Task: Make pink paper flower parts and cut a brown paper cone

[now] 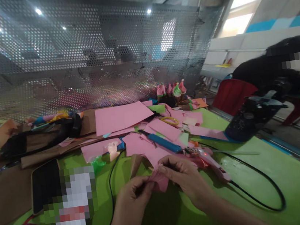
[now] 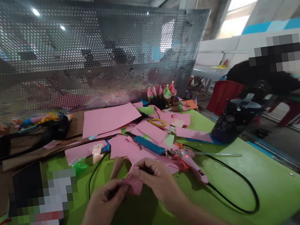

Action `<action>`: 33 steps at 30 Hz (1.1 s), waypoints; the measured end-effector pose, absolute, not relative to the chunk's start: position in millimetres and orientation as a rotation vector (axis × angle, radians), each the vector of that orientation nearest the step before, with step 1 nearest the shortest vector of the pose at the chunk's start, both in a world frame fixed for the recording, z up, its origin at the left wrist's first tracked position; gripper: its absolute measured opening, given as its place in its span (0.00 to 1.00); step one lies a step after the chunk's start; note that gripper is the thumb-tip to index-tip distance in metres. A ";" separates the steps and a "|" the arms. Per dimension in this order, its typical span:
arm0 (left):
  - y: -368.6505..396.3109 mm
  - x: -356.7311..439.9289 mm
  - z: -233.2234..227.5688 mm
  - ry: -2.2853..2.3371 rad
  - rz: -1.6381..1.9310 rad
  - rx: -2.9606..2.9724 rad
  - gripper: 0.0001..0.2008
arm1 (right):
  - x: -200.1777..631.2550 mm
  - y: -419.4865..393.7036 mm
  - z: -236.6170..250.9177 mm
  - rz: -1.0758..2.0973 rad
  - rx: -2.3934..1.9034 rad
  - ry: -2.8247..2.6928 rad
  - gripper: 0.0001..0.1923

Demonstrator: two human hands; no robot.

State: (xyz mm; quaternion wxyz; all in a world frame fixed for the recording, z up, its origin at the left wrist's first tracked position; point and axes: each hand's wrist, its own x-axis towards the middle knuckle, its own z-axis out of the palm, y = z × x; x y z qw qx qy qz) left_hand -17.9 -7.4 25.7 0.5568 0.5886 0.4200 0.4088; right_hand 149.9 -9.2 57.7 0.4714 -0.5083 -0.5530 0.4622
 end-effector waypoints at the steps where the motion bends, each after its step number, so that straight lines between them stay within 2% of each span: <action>1: -7.1 -18.2 25.3 0.998 0.971 1.390 0.10 | 150.3 -8.9 57.5 1.115 -1.243 -1.353 0.13; 21: -5.3 -18.8 25.7 1.023 0.946 1.360 0.12 | 150.3 -11.0 56.1 1.131 -1.348 -1.319 0.13; 33: -4.7 -18.3 25.0 0.991 1.029 1.351 0.12 | 149.1 -10.5 58.2 1.231 -1.187 -1.411 0.15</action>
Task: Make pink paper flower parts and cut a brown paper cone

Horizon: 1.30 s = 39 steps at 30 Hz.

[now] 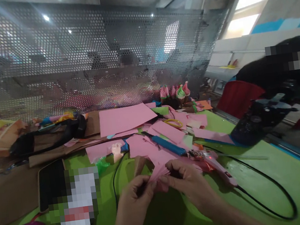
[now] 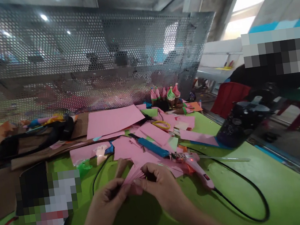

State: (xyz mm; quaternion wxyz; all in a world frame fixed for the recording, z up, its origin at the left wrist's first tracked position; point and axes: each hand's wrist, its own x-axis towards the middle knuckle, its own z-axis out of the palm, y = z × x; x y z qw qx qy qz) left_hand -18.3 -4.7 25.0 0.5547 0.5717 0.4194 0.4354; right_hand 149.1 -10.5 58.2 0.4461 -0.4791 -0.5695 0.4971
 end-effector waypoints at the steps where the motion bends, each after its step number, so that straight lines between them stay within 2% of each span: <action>1: -4.7 -18.2 26.0 0.980 1.037 1.366 0.11 | 149.1 -10.4 58.1 1.227 -1.194 -1.389 0.15; 7: -3.0 -25.2 33.3 1.047 1.100 1.435 0.11 | 153.6 -11.1 60.2 1.035 -1.271 -1.406 0.10; 10: 2.6 -34.9 37.3 1.199 1.223 1.381 0.12 | 158.5 -10.3 65.1 0.917 -1.298 -1.368 0.12; 15: 22.4 -51.0 50.7 1.423 1.376 1.285 0.16 | 162.8 -10.2 70.9 0.922 -1.282 -1.332 0.12; 19: 46.1 -57.3 58.8 1.541 1.457 1.465 0.17 | 163.6 -11.8 70.9 0.913 -1.253 -1.367 0.13; 26: 73.2 -62.2 49.8 1.657 1.243 1.787 0.16 | 170.4 -14.1 71.1 0.916 -1.208 -1.360 0.13; 32: 79.2 -52.4 44.5 1.699 1.107 2.035 0.24 | 170.6 -15.3 72.7 0.933 -1.162 -1.375 0.12; 39: 68.6 -35.9 43.2 1.615 0.902 2.167 0.28 | 173.4 -17.9 74.5 0.945 -1.150 -1.356 0.12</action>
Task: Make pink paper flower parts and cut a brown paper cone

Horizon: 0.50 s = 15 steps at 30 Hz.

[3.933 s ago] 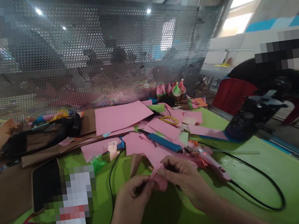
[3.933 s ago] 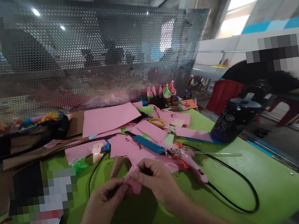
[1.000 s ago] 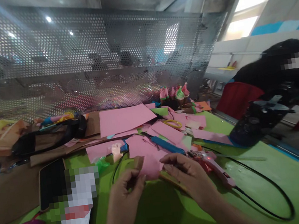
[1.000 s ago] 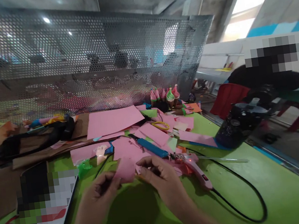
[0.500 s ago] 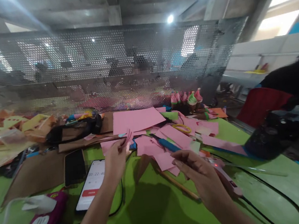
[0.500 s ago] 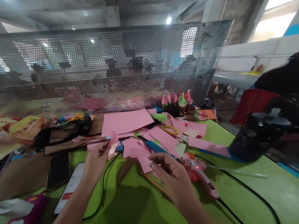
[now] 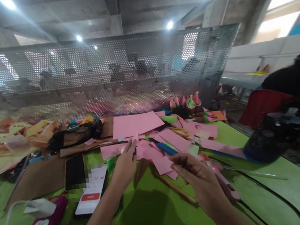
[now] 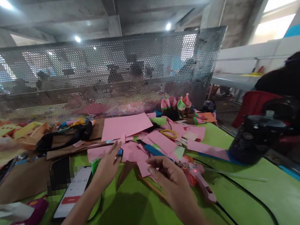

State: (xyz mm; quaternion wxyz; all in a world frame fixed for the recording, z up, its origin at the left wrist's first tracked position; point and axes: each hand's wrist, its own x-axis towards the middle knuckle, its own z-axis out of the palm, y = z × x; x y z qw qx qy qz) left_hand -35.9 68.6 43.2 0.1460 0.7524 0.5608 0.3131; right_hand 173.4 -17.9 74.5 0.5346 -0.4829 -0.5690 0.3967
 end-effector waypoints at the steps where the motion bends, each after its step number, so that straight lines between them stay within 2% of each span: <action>1: 66.3 -34.5 43.1 1.605 0.877 2.190 0.28 | 173.6 -18.3 74.5 0.942 -1.147 -1.361 0.12; 4: 61.3 -35.6 45.2 1.695 0.858 2.256 0.27 | 173.2 -19.4 74.8 0.942 -1.138 -1.364 0.13; 9: 61.8 -49.7 51.7 2.260 0.773 2.148 0.27 | 172.4 -20.3 76.5 0.944 -1.141 -1.366 0.13; 12: 66.3 -52.8 50.6 2.303 0.634 2.174 0.31 | 172.6 -20.9 76.6 0.940 -1.137 -1.377 0.12; 15: 70.7 -50.5 46.7 2.292 0.574 2.219 0.29 | 172.7 -20.9 76.4 0.931 -1.136 -1.376 0.12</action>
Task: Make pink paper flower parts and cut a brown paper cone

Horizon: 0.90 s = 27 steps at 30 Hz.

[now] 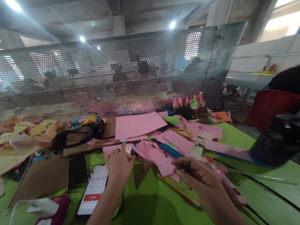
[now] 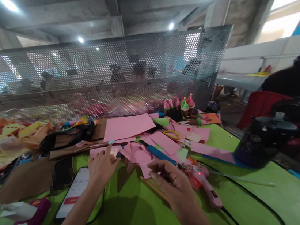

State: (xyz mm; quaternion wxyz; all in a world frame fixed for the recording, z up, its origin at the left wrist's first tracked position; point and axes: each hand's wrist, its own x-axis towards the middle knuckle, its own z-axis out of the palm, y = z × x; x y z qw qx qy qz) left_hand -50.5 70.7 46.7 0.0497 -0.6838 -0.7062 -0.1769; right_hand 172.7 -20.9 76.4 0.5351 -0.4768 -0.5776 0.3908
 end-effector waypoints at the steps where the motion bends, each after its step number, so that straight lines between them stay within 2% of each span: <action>1: 71.4 -49.6 45.5 -2.151 -0.518 -2.084 0.28 | 172.8 -20.8 76.5 0.928 -1.134 -1.374 0.12; 6: 63.7 -47.8 47.2 -2.100 -0.488 -2.036 0.24 | 174.2 -20.5 78.7 0.909 -1.159 -1.343 0.12; 10: 44.3 -41.0 52.8 -2.000 -0.575 -2.138 0.16 | 178.2 -19.7 79.2 0.868 -1.153 -1.297 0.11; 14: 27.6 -27.6 51.1 -2.008 -0.529 -2.446 0.18 | 181.6 -19.3 76.8 0.865 -1.120 -1.282 0.09; 18: 25.3 -22.8 44.3 -2.048 -0.457 -2.528 0.09 | 180.7 -19.8 75.5 0.898 -1.114 -1.292 0.08; 24: 30.4 -33.4 34.8 -2.058 -1.117 -2.699 0.07 | 180.2 -19.9 76.4 0.919 -1.098 -1.295 0.09; 27: 35.6 -35.5 36.5 -2.124 -1.291 -2.623 0.07 | 180.9 -21.3 76.6 0.919 -1.094 -1.293 0.08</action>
